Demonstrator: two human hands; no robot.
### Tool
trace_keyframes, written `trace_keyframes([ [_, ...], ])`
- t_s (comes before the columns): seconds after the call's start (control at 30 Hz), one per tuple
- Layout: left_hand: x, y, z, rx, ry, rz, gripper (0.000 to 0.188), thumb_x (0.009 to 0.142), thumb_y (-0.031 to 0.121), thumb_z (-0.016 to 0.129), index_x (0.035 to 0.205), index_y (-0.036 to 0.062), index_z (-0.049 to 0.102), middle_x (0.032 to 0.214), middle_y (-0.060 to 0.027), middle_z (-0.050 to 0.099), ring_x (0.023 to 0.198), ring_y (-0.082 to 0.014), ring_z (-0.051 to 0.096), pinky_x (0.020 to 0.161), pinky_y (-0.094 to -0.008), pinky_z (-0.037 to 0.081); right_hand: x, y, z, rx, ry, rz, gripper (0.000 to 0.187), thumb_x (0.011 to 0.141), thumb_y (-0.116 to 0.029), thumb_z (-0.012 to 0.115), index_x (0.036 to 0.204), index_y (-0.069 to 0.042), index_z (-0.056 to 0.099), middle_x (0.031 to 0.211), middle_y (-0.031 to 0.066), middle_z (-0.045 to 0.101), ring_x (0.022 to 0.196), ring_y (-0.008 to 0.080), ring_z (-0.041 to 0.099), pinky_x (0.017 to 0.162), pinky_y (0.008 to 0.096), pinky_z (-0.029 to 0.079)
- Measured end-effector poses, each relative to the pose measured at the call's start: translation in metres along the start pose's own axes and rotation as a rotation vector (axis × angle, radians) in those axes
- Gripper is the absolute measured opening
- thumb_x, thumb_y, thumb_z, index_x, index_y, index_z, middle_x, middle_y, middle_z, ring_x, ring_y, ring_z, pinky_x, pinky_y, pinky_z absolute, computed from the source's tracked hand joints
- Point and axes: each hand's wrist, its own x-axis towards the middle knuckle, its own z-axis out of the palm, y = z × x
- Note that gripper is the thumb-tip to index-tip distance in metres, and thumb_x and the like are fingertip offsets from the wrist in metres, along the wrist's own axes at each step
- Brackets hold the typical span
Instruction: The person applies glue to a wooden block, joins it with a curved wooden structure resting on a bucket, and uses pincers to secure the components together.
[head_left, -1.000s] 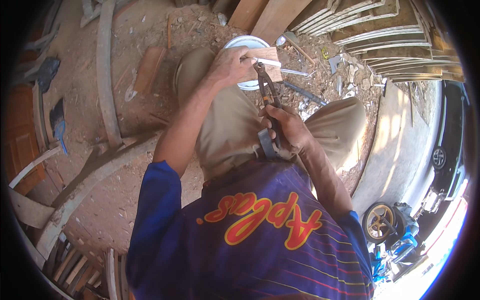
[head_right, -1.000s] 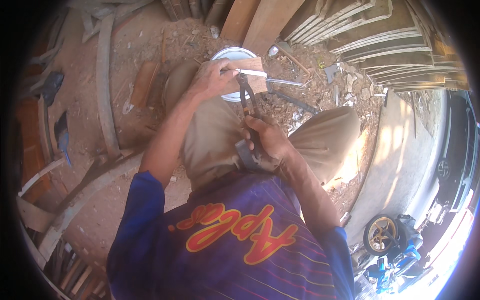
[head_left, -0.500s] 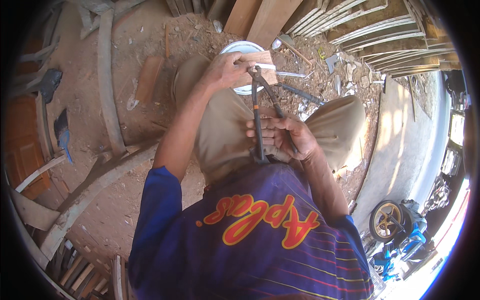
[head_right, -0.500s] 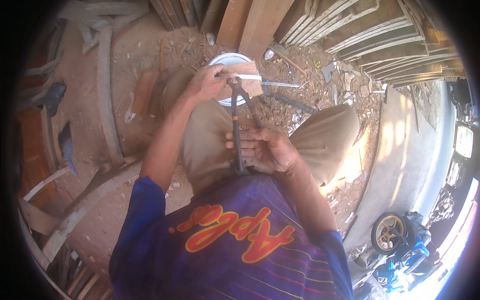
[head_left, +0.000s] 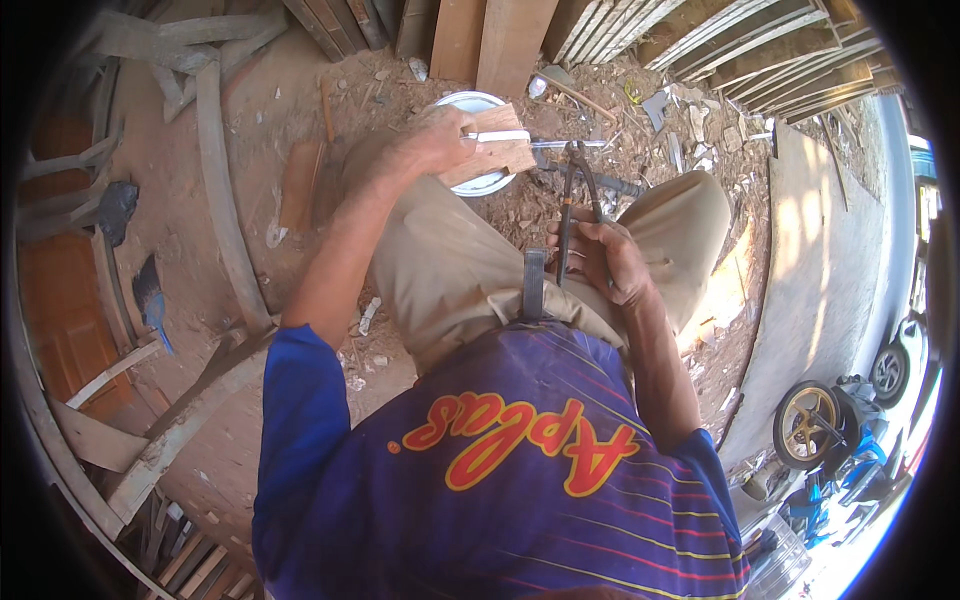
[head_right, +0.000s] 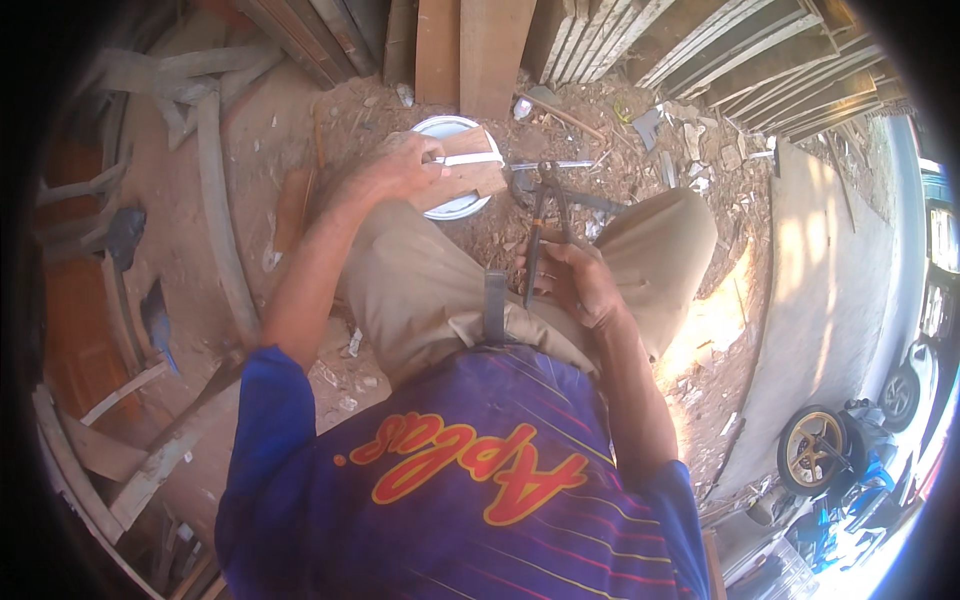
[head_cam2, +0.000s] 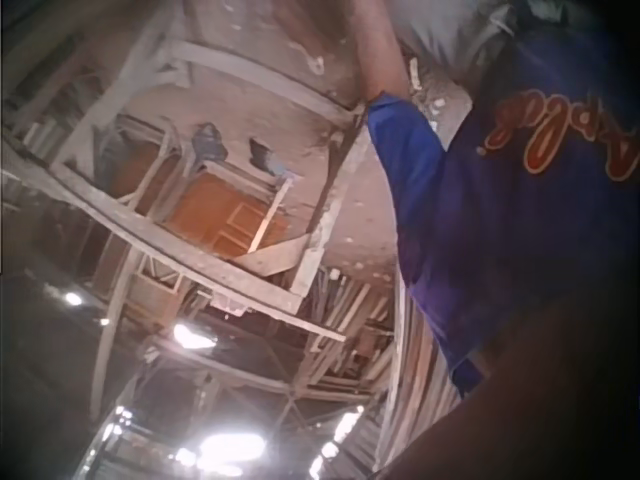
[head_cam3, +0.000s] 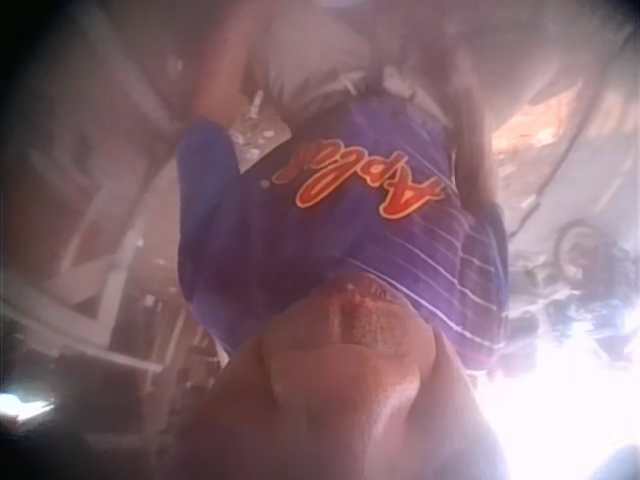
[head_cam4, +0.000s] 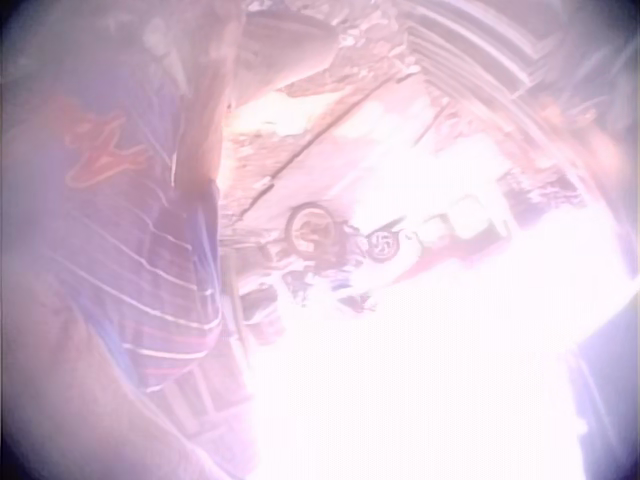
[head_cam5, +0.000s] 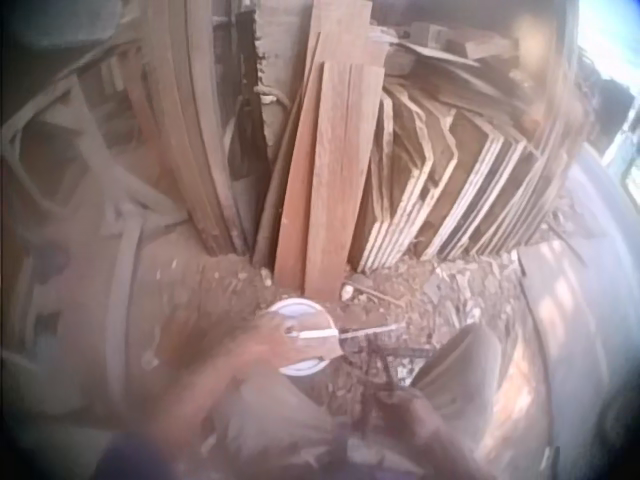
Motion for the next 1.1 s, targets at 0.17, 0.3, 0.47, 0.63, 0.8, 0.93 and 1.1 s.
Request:
trace_keyframes([
  [0.17,-0.002,0.013,-0.022,0.194,-0.069,0.114,0.033,0.093,0.031,0.070,0.109,0.0026,0.072,0.109,-0.0247,0.070,0.108,-0.0424,0.066,0.095,-0.0506,0.049,0.007,0.004,-0.005,-0.069,0.065,0.017,0.040,0.103,-0.013,0.049,0.138,0.005,0.049,0.121,0.0194,0.067,0.108,0.0284,0.069,0.086,0.0444,0.059],
  [0.3,0.002,-0.002,-0.021,0.209,-0.013,0.223,0.031,0.094,0.031,0.069,0.107,0.0030,0.072,0.105,-0.0255,0.070,0.106,-0.0433,0.065,0.093,-0.0524,0.049,0.009,0.005,-0.002,-0.107,0.059,0.014,0.042,0.103,-0.013,0.049,0.140,0.006,0.047,0.120,0.0187,0.067,0.108,0.0272,0.070,0.085,0.0414,0.058],
  [0.47,0.011,0.002,-0.033,0.203,-0.271,0.206,0.035,0.095,0.036,0.065,0.106,0.0035,0.073,0.103,-0.0237,0.070,0.103,-0.0424,0.066,0.090,-0.0526,0.048,0.008,0.003,-0.002,-0.158,0.066,0.057,0.050,0.102,-0.013,0.049,0.148,0.005,0.043,0.117,0.0150,0.065,0.108,0.0250,0.066,0.091,0.0422,0.055],
  [0.63,0.000,-0.026,-0.009,0.146,-0.038,0.343,0.034,0.096,0.036,0.065,0.106,0.0045,0.073,0.099,-0.0204,0.070,0.100,-0.0410,0.067,0.088,-0.0496,0.050,0.030,0.009,-0.008,-0.251,0.128,0.054,0.049,0.100,-0.013,0.050,0.145,0.006,0.046,0.112,0.0150,0.066,0.101,0.0258,0.068,0.085,0.0424,0.056],
  [0.8,-0.022,-0.013,0.000,-0.023,0.128,0.206,0.028,0.094,0.028,0.070,0.111,0.0059,0.072,0.103,-0.0172,0.071,0.101,-0.0388,0.067,0.087,-0.0475,0.052,0.085,0.022,-0.016,-0.340,0.392,-0.002,0.032,0.092,-0.016,0.051,0.111,0.006,0.065,0.094,0.0171,0.070,0.087,0.0292,0.069,0.077,0.0416,0.057],
  [0.93,-0.022,-0.018,0.016,0.179,0.266,0.399,0.023,0.091,0.020,0.073,0.108,0.0057,0.070,0.104,-0.0164,0.068,0.102,-0.0381,0.067,0.089,-0.0495,0.054,0.120,0.032,-0.039,-0.546,0.466,0.047,0.031,0.089,-0.014,0.052,0.108,0.007,0.066,0.089,0.0191,0.071,0.084,0.0316,0.070,0.082,0.0409,0.057],
  [1.1,-0.023,-0.022,0.016,0.125,0.287,0.408,0.022,0.092,0.022,0.071,0.103,0.0037,0.069,0.104,-0.0182,0.068,0.101,-0.0398,0.066,0.089,-0.0481,0.053,0.109,0.032,-0.002,-1.301,0.693,-0.746,0.037,0.097,-0.022,0.059,0.118,0.007,0.066,0.119,0.0290,0.065,0.113,0.0386,0.064,0.098,0.0454,0.051],
])
